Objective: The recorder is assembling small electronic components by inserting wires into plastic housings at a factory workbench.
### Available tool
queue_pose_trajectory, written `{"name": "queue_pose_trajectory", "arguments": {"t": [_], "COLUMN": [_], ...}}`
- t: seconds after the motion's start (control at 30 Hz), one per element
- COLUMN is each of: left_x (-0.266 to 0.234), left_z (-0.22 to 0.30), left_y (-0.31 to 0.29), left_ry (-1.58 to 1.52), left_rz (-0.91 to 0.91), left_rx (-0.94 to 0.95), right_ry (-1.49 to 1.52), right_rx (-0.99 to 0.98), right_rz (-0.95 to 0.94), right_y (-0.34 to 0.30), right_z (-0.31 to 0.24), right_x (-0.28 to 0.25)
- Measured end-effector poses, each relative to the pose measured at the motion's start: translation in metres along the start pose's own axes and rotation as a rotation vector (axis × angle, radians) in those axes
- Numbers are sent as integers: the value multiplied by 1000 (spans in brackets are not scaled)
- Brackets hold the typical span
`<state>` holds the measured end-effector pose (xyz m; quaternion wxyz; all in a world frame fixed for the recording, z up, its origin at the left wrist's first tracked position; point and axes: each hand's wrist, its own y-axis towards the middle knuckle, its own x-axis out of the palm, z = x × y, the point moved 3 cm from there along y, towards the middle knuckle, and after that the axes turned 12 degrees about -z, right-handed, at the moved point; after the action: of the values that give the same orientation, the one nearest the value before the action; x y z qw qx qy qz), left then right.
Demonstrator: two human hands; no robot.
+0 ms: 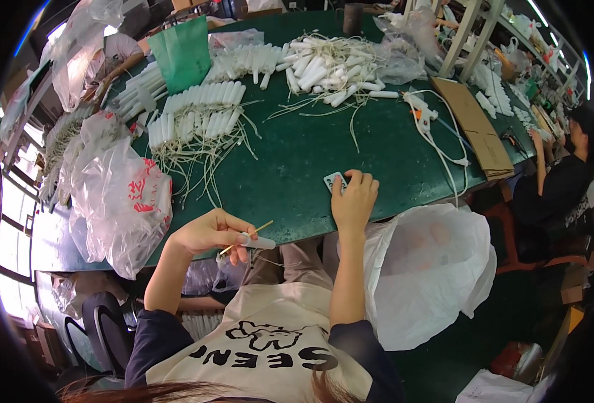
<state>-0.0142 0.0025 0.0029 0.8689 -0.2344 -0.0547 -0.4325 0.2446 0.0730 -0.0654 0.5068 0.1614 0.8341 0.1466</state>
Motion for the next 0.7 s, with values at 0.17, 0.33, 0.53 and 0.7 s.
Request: {"name": "queue_pose_trajectory", "arguments": {"t": [0.17, 0.33, 0.53, 0.7], "left_x": [-5, -4, -18, -29], "left_z": [13, 19, 20, 0], "left_y": [5, 18, 42, 80], "left_ry": [-65, 12, 228, 826], "left_rz": [3, -65, 172, 429], "left_rx": [118, 120, 194, 251], "right_ry": [604, 910, 880, 768], "right_rx": [-337, -509, -173, -221], "right_rz": [60, -595, -272, -40], "right_y": [-21, -69, -83, -82], "right_z": [-34, -84, -56, -61], "right_x": [-30, -42, -35, -49]}}
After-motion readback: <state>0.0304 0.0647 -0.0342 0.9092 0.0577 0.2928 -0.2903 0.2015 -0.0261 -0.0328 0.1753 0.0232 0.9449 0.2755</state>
